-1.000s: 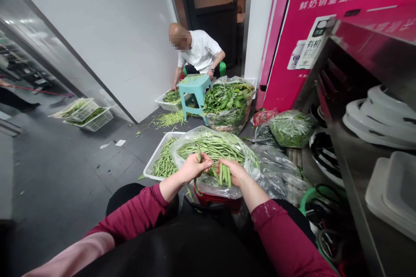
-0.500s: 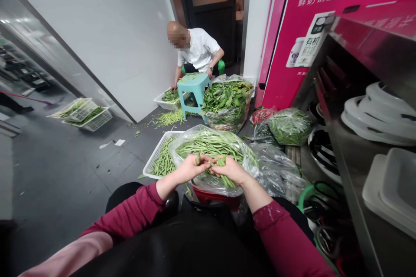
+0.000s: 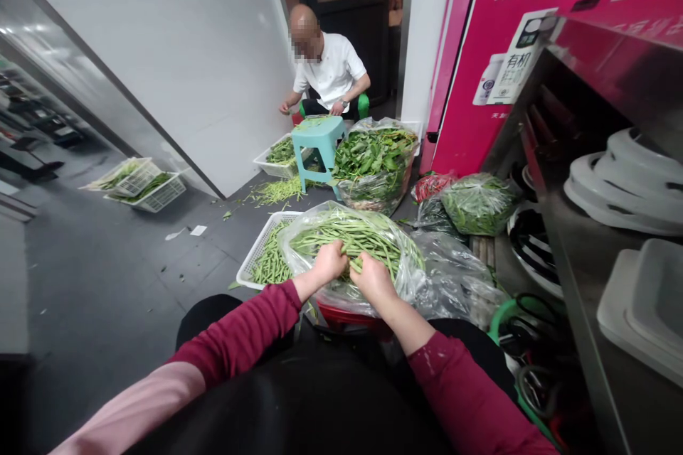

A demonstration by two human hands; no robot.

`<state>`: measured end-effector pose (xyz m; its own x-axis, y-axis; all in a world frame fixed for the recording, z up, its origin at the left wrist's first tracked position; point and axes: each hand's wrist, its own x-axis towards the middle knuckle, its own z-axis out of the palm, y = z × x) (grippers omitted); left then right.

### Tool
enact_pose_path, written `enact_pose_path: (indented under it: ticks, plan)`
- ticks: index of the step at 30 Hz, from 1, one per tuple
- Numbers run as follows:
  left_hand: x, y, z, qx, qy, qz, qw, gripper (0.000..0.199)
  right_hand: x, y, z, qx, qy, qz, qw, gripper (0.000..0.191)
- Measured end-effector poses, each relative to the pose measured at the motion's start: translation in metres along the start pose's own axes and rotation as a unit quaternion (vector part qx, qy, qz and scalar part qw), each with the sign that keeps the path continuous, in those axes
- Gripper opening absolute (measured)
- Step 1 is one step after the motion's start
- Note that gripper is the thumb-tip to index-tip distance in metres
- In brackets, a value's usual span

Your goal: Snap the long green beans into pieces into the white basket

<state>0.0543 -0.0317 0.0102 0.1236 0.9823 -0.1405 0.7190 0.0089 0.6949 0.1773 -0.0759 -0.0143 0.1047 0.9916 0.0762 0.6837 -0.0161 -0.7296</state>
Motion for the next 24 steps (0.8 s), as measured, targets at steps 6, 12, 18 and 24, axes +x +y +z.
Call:
enact_pose_path:
  ticks: [6, 12, 18, 24]
  plan:
    - [0.023, 0.009, -0.033, -0.253, -0.121, -0.086, 0.956, 0.015, 0.010, 0.009, -0.017, 0.392, -0.174, 0.148, 0.891, 0.022]
    - [0.025, 0.042, -0.028, -0.435, -0.160, -0.085, 0.882, 0.018, -0.001, -0.005, -0.011, 0.531, -0.375, 0.118, 0.751, 0.022]
    - [0.001, 0.030, -0.031, -0.399, -0.155, -0.078, 0.900, 0.037, 0.004, -0.004, -0.018, 0.588, -0.237, 0.144, 0.760, 0.023]
    - [-0.065, 0.004, -0.017, -0.346, -0.274, -0.038, 0.897, 0.043, 0.013, 0.002, -0.018, 0.596, -0.060, 0.135, 0.789, 0.026]
